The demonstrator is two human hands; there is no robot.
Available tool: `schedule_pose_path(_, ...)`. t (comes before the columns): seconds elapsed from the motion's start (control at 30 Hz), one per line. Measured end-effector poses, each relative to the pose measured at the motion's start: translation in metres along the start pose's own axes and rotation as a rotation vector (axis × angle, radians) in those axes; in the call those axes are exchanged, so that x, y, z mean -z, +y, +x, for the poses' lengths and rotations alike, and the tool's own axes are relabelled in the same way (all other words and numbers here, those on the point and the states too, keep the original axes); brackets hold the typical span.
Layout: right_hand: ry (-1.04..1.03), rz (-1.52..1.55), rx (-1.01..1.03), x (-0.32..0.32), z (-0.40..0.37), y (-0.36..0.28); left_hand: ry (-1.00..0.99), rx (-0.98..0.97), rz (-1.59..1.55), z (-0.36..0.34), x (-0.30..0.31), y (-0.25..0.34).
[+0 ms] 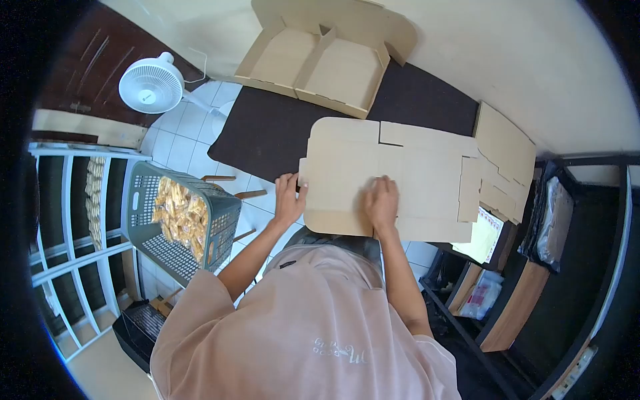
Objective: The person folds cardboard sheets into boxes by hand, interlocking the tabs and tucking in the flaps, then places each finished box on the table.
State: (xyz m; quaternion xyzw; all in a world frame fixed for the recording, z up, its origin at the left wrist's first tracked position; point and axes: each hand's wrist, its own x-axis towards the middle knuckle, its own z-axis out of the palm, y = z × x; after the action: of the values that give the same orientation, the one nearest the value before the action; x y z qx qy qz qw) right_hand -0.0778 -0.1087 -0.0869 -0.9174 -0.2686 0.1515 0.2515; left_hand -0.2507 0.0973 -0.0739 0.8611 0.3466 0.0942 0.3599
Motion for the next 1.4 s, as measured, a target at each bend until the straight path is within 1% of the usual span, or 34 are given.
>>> schedule_pose_path(0.03,-0.005,-0.093,0.138,-0.009,0.001,-0.011,0.009,0.006,-0.002,-0.001,-0.008,0.0)
schedule_pose_path(0.07,-0.009,-0.094,0.146,-0.014,-0.003,-0.019,0.008,-0.114,-0.045,-0.005,-0.015,-0.001)
schedule_pose_path(0.1,-0.004,-0.169,0.138,-0.018,-0.012,-0.027,0.006,-0.235,-0.089,-0.009,-0.019,0.002)
schedule_pose_path(0.13,0.003,-0.245,0.13,-0.017,-0.018,-0.029,0.01,-0.23,-0.094,-0.011,-0.023,0.004)
schedule_pose_path(0.2,-0.021,-0.238,0.157,-0.013,-0.02,-0.024,-0.09,-0.247,0.058,-0.011,-0.029,0.009)
schedule_pose_path(0.23,-0.042,-0.223,0.175,-0.013,-0.02,-0.022,-0.089,-0.248,0.057,-0.005,-0.031,0.01)
schedule_pose_path(0.3,-0.049,-0.231,0.17,-0.015,-0.021,-0.021,-0.103,-0.283,0.218,0.013,-0.035,0.013)
schedule_pose_path(0.4,-0.04,-0.247,0.173,-0.014,-0.019,-0.021,-0.075,-0.254,0.217,0.052,-0.043,0.015)
schedule_pose_path(0.5,-0.053,-0.255,0.155,-0.013,-0.019,-0.023,-0.064,-0.22,0.224,0.054,-0.047,0.02)
schedule_pose_path(0.57,-0.077,-0.256,0.141,-0.013,-0.019,-0.023,-0.082,-0.241,0.224,0.034,-0.045,0.019)
schedule_pose_path(0.6,-0.108,-0.232,0.124,-0.012,-0.019,-0.023,-0.139,-0.223,0.241,0.021,-0.042,0.021)
schedule_pose_path(0.63,-0.098,-0.229,0.114,-0.01,-0.018,-0.024,-0.197,-0.206,0.261,0.009,-0.036,0.023)
schedule_pose_path(0.7,-0.083,-0.196,0.133,-0.001,-0.018,-0.025,-0.222,-0.211,0.252,-0.01,-0.024,0.031)
schedule_pose_path(0.73,-0.069,-0.196,0.114,0.0,-0.014,-0.016,-0.241,-0.206,0.241,-0.01,-0.011,0.044)
schedule_pose_path(0.77,-0.074,0.029,0.091,0.003,-0.008,-0.002,-0.255,-0.229,0.239,-0.002,0.004,0.057)
schedule_pose_path(0.8,-0.074,0.253,0.072,0.006,-0.005,0.015,-0.476,0.042,-0.027,0.013,0.031,0.084)
schedule_pose_path(0.83,0.105,0.352,-0.04,0.011,-0.004,0.029,-0.689,0.321,-0.288,0.023,0.045,0.097)
schedule_pose_path(0.87,0.287,0.45,-0.148,0.018,-0.004,0.043,-0.36,-0.077,-0.093,0.031,0.019,0.068)
schedule_pose_path(0.93,0.533,0.263,-0.477,0.051,-0.017,0.067,-0.286,-0.044,-0.152,0.07,0.017,0.069)
schedule_pose_path(1.0,0.895,0.018,-0.727,0.042,-0.031,0.134,0.018,-0.352,-0.044,0.119,-0.006,0.052)
schedule_pose_path(1.03,0.903,0.017,-0.731,0.054,-0.039,0.128,-0.006,-0.297,0.008,0.141,-0.014,0.053)
schedule_pose_path(1.07,0.899,0.302,-0.94,0.075,-0.047,0.113,-0.026,-0.242,0.062,0.157,-0.019,0.056)
schedule_pose_path(1.1,0.876,0.596,-1.135,0.089,-0.05,0.103,-0.023,-0.248,0.059,0.164,-0.019,0.066)
schedule_pose_path(1.13,0.883,0.6,-1.132,0.087,-0.05,0.102,-0.128,-0.129,0.231,0.169,-0.019,0.08)
schedule_pose_path(1.17,0.844,0.691,-1.175,0.083,-0.051,0.102,-0.234,-0.006,0.404,0.17,-0.017,0.091)
schedule_pose_path(1.2,0.804,0.782,-1.213,0.08,-0.05,0.106,-0.231,-0.013,0.4,0.171,-0.017,0.094)
schedule_pose_path(1.23,0.815,0.787,-1.206,0.072,-0.051,0.12,-0.22,-0.056,0.407,0.173,-0.015,0.096)
schedule_pose_path(1.3,0.696,1.186,-1.009,0.061,-0.061,0.145,-0.217,-0.1,0.417,0.18,-0.013,0.088)
schedule_pose_path(1.37,0.66,1.224,-0.985,0.081,-0.062,0.134,-0.577,-0.263,0.185,0.195,-0.02,0.064)
schedule_pose_path(1.4,0.716,1.17,-0.943,0.097,-0.063,0.121,-0.46,-0.535,0.064,0.189,-0.025,0.054)
